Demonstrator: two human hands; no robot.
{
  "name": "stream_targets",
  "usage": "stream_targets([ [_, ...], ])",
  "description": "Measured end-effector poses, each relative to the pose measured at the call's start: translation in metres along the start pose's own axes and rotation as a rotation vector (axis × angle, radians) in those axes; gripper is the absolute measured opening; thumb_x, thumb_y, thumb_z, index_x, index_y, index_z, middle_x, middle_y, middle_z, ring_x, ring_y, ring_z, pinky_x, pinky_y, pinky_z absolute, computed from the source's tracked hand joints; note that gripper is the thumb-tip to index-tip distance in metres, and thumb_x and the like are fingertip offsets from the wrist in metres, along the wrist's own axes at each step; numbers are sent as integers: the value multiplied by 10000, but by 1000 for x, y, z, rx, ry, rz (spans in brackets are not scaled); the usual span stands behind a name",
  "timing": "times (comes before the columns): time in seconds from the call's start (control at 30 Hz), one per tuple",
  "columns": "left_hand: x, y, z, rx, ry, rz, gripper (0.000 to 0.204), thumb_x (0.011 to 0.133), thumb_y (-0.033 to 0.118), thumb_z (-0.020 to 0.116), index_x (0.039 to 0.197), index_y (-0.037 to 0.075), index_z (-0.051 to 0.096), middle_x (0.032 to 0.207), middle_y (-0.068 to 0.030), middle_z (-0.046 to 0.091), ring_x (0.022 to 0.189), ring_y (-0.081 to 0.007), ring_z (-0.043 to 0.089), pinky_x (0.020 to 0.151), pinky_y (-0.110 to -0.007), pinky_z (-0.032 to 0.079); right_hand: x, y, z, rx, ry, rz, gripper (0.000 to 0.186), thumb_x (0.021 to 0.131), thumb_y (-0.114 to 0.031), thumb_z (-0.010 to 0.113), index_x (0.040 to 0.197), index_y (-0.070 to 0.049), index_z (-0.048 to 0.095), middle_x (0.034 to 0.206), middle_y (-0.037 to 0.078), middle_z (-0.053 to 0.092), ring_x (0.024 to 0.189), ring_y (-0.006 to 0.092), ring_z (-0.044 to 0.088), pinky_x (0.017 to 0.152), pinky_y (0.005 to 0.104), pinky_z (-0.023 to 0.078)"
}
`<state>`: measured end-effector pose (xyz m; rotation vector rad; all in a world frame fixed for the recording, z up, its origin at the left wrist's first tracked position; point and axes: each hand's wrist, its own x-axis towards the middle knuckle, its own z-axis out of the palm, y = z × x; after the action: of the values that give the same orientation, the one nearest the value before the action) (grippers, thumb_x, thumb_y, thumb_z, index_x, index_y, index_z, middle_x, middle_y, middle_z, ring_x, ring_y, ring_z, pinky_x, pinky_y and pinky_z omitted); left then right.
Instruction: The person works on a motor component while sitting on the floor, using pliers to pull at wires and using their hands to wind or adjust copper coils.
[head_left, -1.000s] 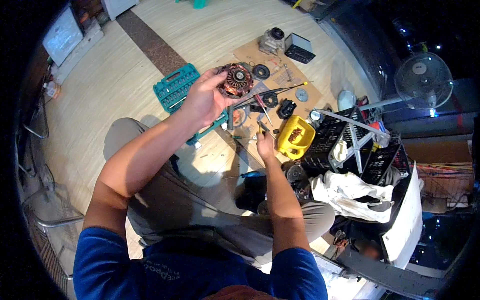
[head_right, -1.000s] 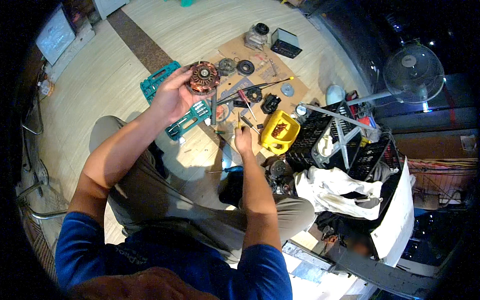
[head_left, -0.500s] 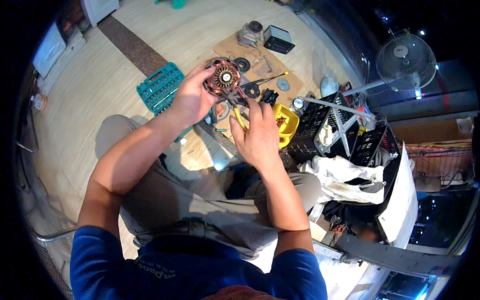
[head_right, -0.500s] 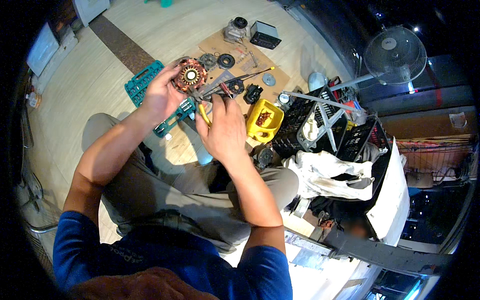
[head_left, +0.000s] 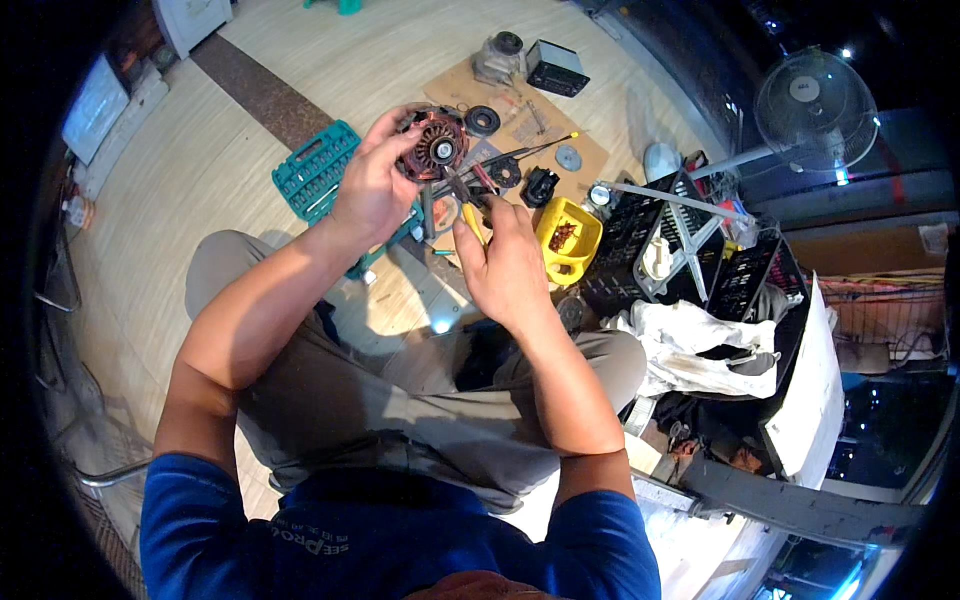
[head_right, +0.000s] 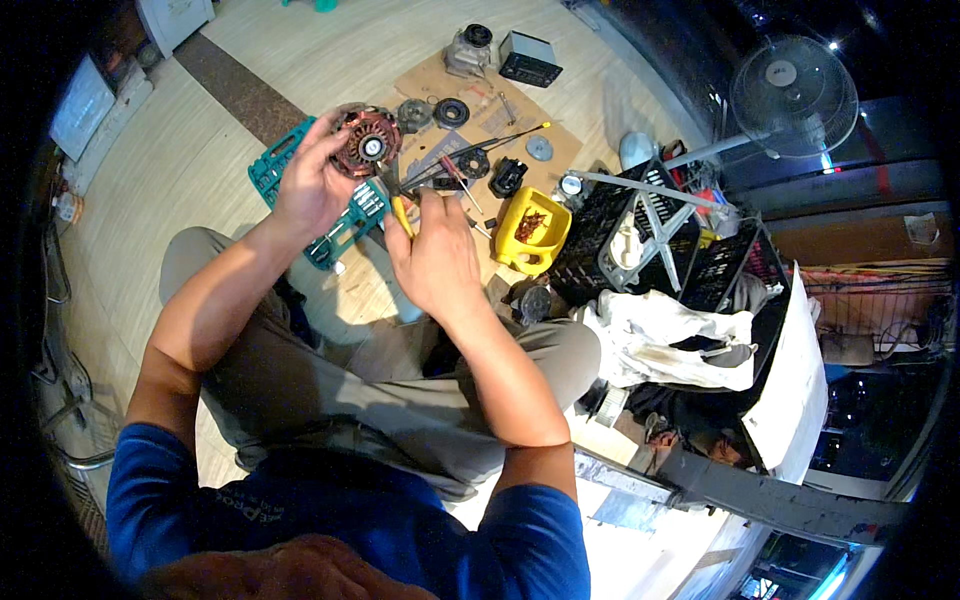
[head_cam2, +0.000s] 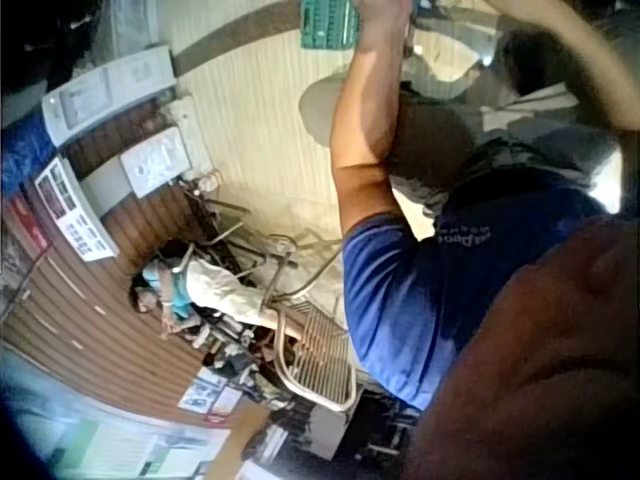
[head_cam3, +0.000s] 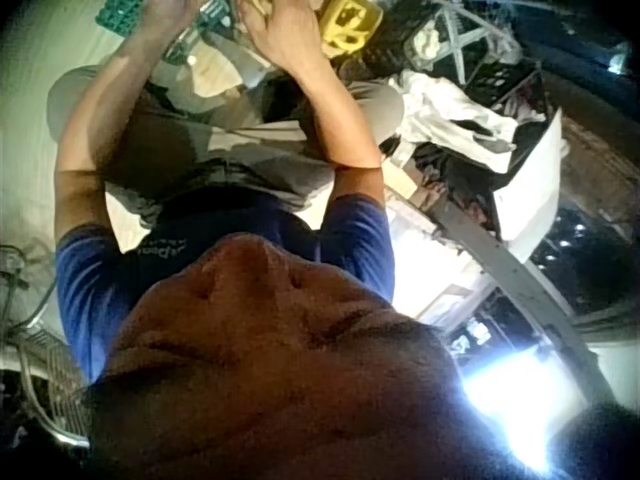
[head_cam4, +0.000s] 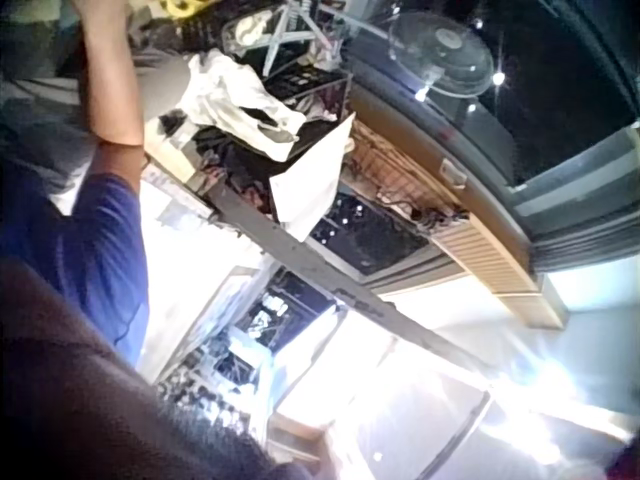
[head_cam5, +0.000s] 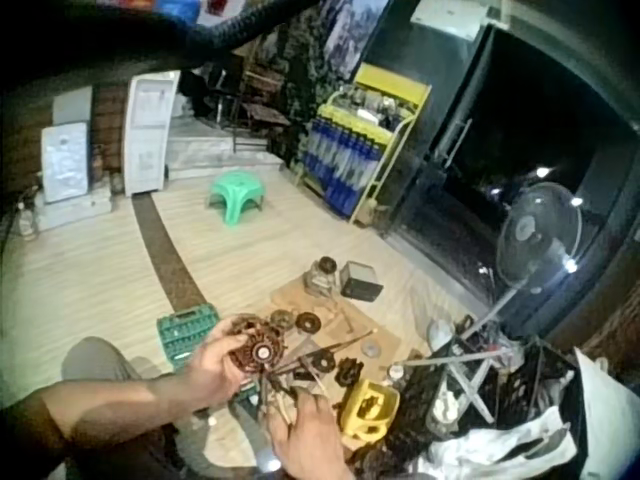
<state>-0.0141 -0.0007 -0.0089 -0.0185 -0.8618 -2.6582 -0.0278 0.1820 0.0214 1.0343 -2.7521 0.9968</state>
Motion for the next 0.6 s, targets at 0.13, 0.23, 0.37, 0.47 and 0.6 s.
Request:
stream_targets([
  [0.13,0,-2,-1,42,-42,23,342,955,77,428,1279,-31,412,1243,-197,548,1178,-293,556,1027,-442,445,-1,-1,0,64,-49,93,462,883,-264,608,1169,87,517,1055,309,555,975,458,569,849,478,472],
  [0.23,-2,-3,4,77,-35,26,340,946,68,456,1271,-23,412,1210,-179,563,1131,-262,576,997,-411,460,-1,1,2,79,-54,108,458,885,-266,606,1163,87,520,1039,309,557,969,459,568,849,480,471],
  [0.37,-5,-4,7,106,3,35,342,939,62,494,1262,-16,413,1178,-158,574,1082,-234,593,962,-379,476,-2,-2,3,35,-39,102,451,880,-261,609,1151,89,523,1018,306,559,952,459,568,841,480,474],
  [0.47,-6,-7,8,98,25,43,351,940,66,508,1266,-16,408,1182,-156,570,1075,-227,592,957,-375,478,-2,-2,5,8,-31,85,438,873,-256,613,1136,84,531,1004,297,563,935,450,571,831,477,476],
  [0.6,-7,-9,8,100,32,28,367,942,69,510,1278,-17,390,1189,-154,565,1067,-221,592,956,-371,478,-5,0,11,-70,2,47,429,867,-257,622,1128,72,534,995,286,567,920,431,581,807,469,487],
])
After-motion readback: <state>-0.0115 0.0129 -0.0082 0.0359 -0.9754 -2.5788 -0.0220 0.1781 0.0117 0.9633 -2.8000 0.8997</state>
